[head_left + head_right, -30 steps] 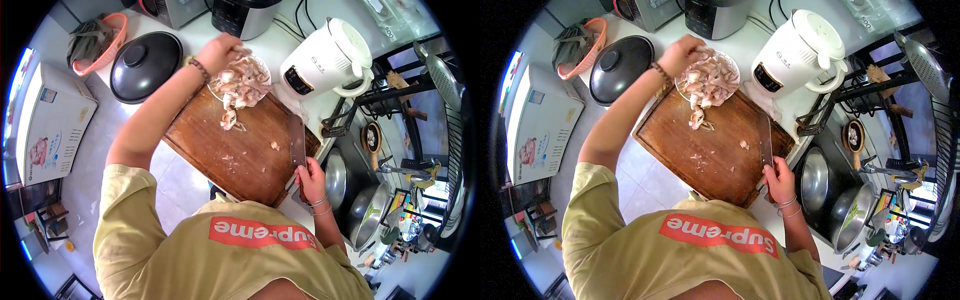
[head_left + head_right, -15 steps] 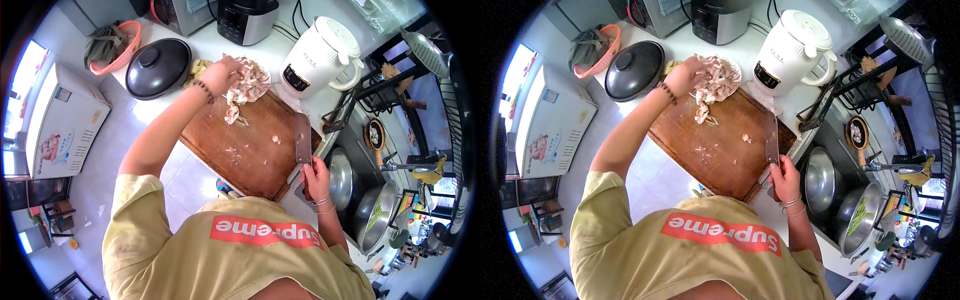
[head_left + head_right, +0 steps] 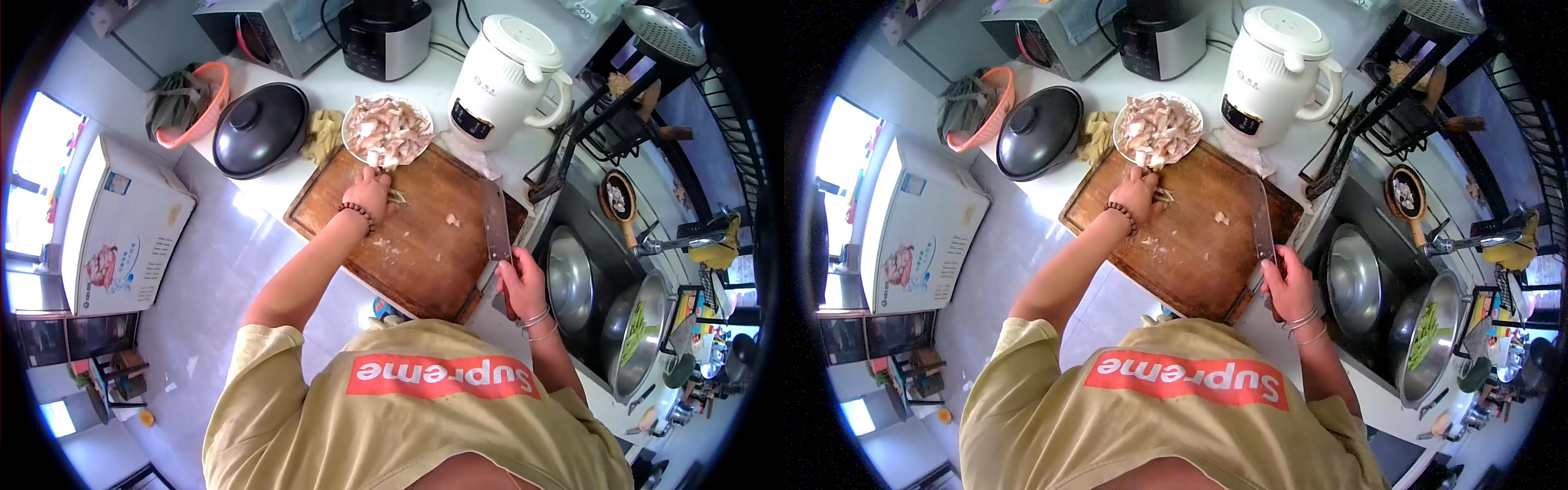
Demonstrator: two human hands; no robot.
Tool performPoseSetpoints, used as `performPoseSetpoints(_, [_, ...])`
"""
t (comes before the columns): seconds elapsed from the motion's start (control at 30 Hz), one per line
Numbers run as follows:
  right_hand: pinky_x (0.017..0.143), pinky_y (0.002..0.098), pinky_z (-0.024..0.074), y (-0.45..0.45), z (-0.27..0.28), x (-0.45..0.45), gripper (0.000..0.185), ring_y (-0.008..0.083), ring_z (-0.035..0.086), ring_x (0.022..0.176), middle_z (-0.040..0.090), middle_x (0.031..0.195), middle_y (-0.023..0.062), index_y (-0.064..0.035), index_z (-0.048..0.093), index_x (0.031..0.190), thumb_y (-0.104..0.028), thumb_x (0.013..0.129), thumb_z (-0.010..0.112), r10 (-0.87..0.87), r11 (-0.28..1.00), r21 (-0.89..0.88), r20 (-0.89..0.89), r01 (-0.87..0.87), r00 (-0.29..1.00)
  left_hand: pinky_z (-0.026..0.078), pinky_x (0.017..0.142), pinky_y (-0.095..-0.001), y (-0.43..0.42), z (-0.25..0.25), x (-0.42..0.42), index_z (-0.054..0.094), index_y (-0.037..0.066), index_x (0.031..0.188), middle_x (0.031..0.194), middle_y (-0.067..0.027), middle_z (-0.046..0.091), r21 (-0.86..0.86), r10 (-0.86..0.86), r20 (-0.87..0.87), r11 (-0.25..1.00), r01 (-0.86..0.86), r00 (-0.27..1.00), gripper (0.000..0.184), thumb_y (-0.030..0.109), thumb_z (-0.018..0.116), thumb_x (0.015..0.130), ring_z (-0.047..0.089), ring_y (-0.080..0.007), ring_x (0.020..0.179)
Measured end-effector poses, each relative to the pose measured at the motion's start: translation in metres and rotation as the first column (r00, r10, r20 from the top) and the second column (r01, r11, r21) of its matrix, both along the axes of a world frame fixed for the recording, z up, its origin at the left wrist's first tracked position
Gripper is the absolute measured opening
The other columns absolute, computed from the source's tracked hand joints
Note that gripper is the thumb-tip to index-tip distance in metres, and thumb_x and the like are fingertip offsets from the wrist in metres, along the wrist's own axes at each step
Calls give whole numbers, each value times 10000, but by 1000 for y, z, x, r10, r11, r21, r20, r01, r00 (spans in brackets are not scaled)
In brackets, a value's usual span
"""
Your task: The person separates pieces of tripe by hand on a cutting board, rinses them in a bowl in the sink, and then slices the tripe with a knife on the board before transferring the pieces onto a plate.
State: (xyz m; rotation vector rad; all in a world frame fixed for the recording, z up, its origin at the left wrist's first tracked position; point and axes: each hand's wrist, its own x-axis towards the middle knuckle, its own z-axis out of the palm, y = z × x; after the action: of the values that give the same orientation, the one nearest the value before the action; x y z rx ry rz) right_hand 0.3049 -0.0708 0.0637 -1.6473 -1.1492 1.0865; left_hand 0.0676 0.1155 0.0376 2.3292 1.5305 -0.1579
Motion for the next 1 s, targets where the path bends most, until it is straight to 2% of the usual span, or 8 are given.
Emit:
performPoseSetpoints(0.27, [466, 223, 421, -5, -10, 4, 197, 78, 514, 493, 556, 660, 36, 8, 491, 972, -128, 832, 513, -74, 997, 35, -29, 75, 997, 449, 786, -395, 4, -29, -3, 538, 94, 1042, 1112, -157, 448, 3, 18, 88, 1000, -19, 996, 329, 142, 558, 717, 537, -311, 929])
performPoseSetpoints(0.47, [450, 221, 413, -4, -12, 1, 188, 79, 509, 483, 549, 645, 32, 9, 492, 959, -126, 830, 516, -97, 994, 41, -94, 102, 991, 461, 683, -367, 14, -5, -20, 576, 55, 868, 832, -154, 561, -44, -55, 452, 995, 84, 891, 204, 68, 565, 664, 575, -290, 775])
performPoseSetpoints(0.57, [445, 222, 410, -2, -13, 1, 187, 77, 508, 483, 543, 642, 30, 12, 492, 958, -121, 829, 517, -91, 995, 43, -72, 94, 993, 450, 637, -372, 42, 22, -16, 542, 32, 731, 763, -173, 550, 142, -128, 579, 988, 55, 805, 107, 87, 575, 645, 544, -340, 723])
performPoseSetpoints(0.73, [443, 222, 406, -1, -11, 0, 193, 78, 508, 482, 538, 635, 29, 14, 494, 966, -119, 827, 516, -105, 993, 45, -72, 109, 992, 449, 691, -380, 88, 44, 0, 553, 44, 790, 783, -179, 552, 361, -222, 547, 933, 12, 807, 148, 101, 592, 659, 545, -331, 760])
performPoseSetpoints(0.8, [444, 220, 406, -3, -11, 1, 195, 77, 509, 483, 540, 636, 28, 12, 494, 969, -120, 827, 516, -110, 993, 39, -71, 113, 991, 458, 727, -360, 91, 49, 6, 561, 51, 936, 998, -171, 524, 378, -163, 485, 925, -38, 859, 264, 153, 625, 701, 554, -318, 833])
performPoseSetpoints(0.83, [446, 219, 407, -3, -12, 2, 197, 77, 510, 485, 541, 637, 27, 10, 494, 972, -122, 827, 516, -113, 993, 30, -73, 116, 991, 458, 727, -360, 90, 52, 7, 561, 51, 936, 998, -171, 524, 378, -165, 485, 925, -36, 859, 264, 153, 625, 701, 554, -318, 833])
performPoseSetpoints(0.93, [450, 216, 409, -7, -16, 4, 196, 75, 511, 486, 542, 637, 22, 8, 494, 969, -125, 827, 518, -154, 985, 65, -58, 158, 986, 458, 728, -381, 66, 60, 3, 548, 63, 1009, 1020, -158, 522, 518, -193, 256, 855, 34, 947, 309, 216, 598, 745, 557, -312, 832])
performPoseSetpoints(1.0, [451, 216, 410, -7, -16, 4, 195, 74, 510, 485, 542, 635, 22, 7, 494, 969, -126, 828, 517, -157, 984, 69, -62, 161, 986, 462, 714, -385, 43, 40, -8, 550, 68, 997, 1019, -150, 524, 399, -139, 308, 917, 5, 941, 295, 219, 594, 748, 562, -305, 818])
